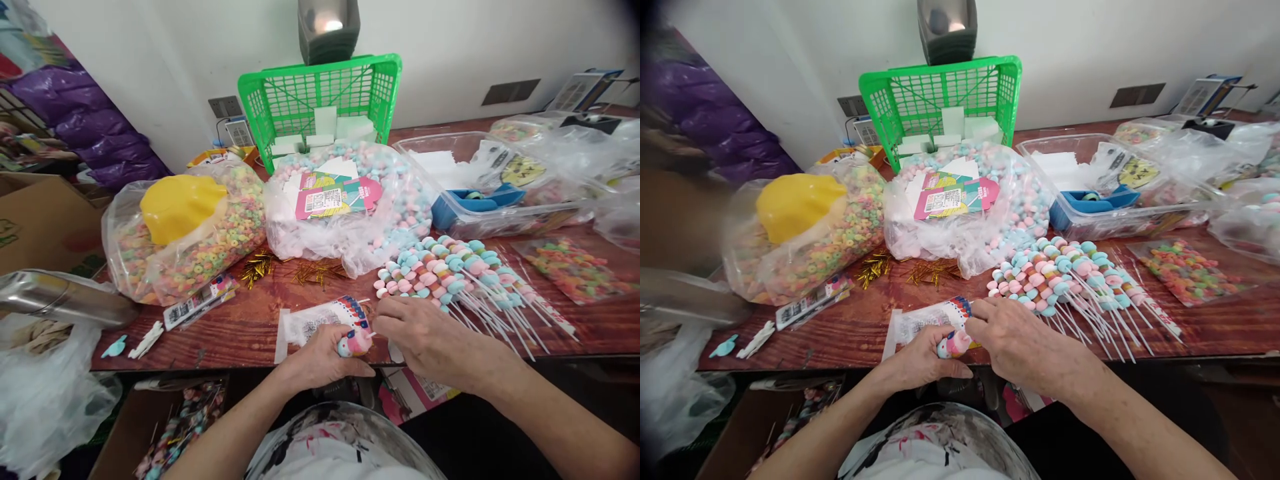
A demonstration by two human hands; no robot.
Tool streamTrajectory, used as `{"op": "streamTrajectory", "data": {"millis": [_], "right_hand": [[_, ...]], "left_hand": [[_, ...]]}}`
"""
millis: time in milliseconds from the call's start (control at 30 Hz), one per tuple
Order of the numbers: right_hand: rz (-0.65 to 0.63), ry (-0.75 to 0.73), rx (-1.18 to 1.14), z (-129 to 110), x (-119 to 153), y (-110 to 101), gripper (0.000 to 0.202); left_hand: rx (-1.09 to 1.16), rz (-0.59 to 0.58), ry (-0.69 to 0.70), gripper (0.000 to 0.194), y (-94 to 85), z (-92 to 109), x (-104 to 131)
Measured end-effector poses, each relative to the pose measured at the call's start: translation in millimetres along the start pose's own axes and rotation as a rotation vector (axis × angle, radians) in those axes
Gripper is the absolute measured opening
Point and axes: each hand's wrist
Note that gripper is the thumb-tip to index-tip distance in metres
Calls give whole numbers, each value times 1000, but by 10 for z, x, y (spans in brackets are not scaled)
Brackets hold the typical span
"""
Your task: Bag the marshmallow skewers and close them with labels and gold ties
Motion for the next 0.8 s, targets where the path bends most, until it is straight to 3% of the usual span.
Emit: {"op": "streamTrajectory", "data": {"millis": [200,400,600,700,800], "right_hand": [[-37,-27,-67,-42,-12,-11,32],[-127,4,-79,-186,-132,225,26],[41,57,-174,-24,-128,50,21],[92,3,-197,20,-136,0,23],[157,-24,-163,9,-188,90,25]], "left_hand": [[54,-4,46,30,76,50,-35],[55,56,116,31,177,33,-75],[403,22,-24,38,12,92,73],[427,126,-47,44,3,106,82],[426,250,-55,49,69,92,33]]}}
Point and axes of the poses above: each hand's wrist, its own x-axis away from the middle knuckle, its own y-axis out of the palm, z = x × y, and after that the axes turned 3 degrees about -x, right-handed
